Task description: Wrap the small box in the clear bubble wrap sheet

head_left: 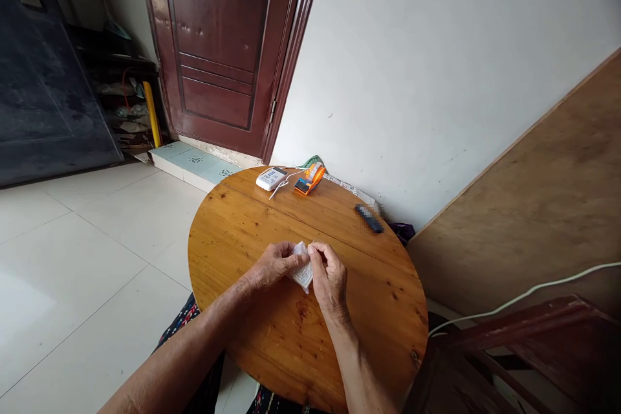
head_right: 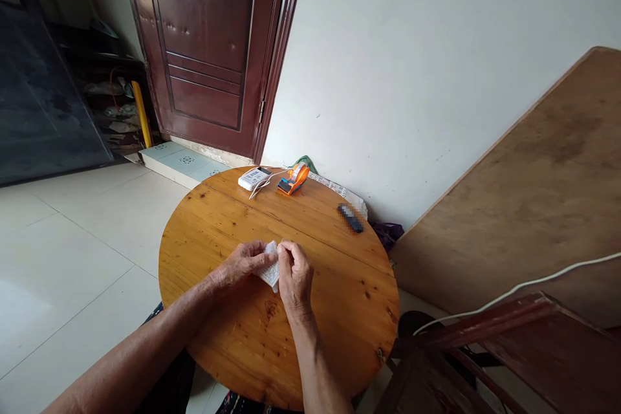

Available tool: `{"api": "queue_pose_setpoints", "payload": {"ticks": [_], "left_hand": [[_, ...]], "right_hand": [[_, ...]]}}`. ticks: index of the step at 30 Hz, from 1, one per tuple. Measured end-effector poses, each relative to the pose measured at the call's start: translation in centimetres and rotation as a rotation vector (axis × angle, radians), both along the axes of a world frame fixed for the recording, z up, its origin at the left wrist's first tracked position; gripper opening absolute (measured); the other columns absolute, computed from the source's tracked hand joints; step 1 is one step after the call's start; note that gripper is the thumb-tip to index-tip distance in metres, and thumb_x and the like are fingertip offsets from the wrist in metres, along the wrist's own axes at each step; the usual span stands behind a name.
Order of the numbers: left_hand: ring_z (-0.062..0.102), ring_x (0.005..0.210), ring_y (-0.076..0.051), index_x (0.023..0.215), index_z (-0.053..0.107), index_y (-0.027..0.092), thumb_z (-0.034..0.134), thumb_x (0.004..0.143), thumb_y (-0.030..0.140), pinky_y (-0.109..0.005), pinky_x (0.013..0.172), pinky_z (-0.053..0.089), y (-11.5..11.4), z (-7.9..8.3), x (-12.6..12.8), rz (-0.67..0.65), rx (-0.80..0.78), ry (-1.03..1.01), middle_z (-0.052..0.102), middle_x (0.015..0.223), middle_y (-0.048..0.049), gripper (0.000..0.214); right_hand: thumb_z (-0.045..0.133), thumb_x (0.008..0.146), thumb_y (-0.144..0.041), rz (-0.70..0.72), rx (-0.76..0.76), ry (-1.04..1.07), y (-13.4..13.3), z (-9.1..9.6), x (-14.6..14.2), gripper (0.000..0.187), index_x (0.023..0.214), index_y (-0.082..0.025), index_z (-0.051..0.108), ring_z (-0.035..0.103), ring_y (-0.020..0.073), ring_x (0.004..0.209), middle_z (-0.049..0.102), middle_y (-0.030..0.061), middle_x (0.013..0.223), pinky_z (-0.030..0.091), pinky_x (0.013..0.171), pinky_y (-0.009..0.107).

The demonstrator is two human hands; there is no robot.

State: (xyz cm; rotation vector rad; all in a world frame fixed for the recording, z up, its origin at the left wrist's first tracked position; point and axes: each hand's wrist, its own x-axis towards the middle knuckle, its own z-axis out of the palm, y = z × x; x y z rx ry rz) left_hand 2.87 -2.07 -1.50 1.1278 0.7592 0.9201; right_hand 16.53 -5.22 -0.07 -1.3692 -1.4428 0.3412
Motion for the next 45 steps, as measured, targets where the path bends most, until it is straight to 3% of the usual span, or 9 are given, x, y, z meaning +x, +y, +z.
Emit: {"api": "queue_pose_setpoints", "payload": {"ticks": [8,15,21,33,45], "left_hand": [[0.061,0.061,-0.017,0.093,0.059,0.010,0.074,0.060,0.064,-0.025,0.048,0.048,-0.4,0.5,0.1,-0.080,-0.103,-0.010,0.064,0.076,-0.0060,0.065],[0.065,0.069,-0.018,0.098,0.062,0.009,0.073,0.062,0.041,-0.027,0.055,0.053,-0.7,1.0,-0.3,-0.139,-0.162,-0.090,0.066,0.083,-0.0079,0.049],[0.062,0.064,-0.016,0.094,0.062,0.010,0.069,0.058,0.033,-0.025,0.051,0.052,-0.5,0.6,0.1,-0.089,-0.210,-0.140,0.065,0.079,-0.0064,0.044],[0.064,0.065,-0.017,0.095,0.060,0.011,0.074,0.058,0.038,-0.025,0.052,0.053,-0.3,0.9,-0.2,-0.059,-0.173,-0.067,0.067,0.081,-0.0061,0.048],[0.064,0.060,-0.017,0.091,0.061,0.010,0.072,0.058,0.045,-0.024,0.048,0.049,-0.1,0.8,-0.3,-0.025,-0.190,-0.088,0.067,0.074,-0.0064,0.049]], "right_hand": [[0.053,0.086,-0.038,-0.015,-0.013,0.042,0.3,-0.1,0.1,0.023,0.076,-0.020,0.062,0.061,0.0167,0.072,0.067,0.0012,0.076,0.047,0.069,0.026],[0.053,0.086,-0.042,-0.051,-0.051,0.084,0.5,-0.3,0.5,0.025,0.076,-0.020,0.061,0.058,0.0171,0.070,0.065,0.0009,0.074,0.045,0.068,0.027],[0.055,0.085,-0.042,-0.054,-0.031,0.144,0.3,0.0,0.1,0.025,0.075,-0.020,0.061,0.057,0.0169,0.070,0.065,0.0008,0.074,0.045,0.068,0.027],[0.054,0.085,-0.038,0.005,-0.071,0.079,-0.2,0.8,-0.2,0.021,0.077,-0.020,0.062,0.059,0.0164,0.070,0.066,0.0003,0.074,0.047,0.066,0.026],[0.053,0.087,-0.031,0.035,0.057,-0.101,-0.5,0.4,0.1,0.017,0.081,-0.021,0.064,0.063,0.0173,0.075,0.069,0.0018,0.079,0.048,0.073,0.028]]}}
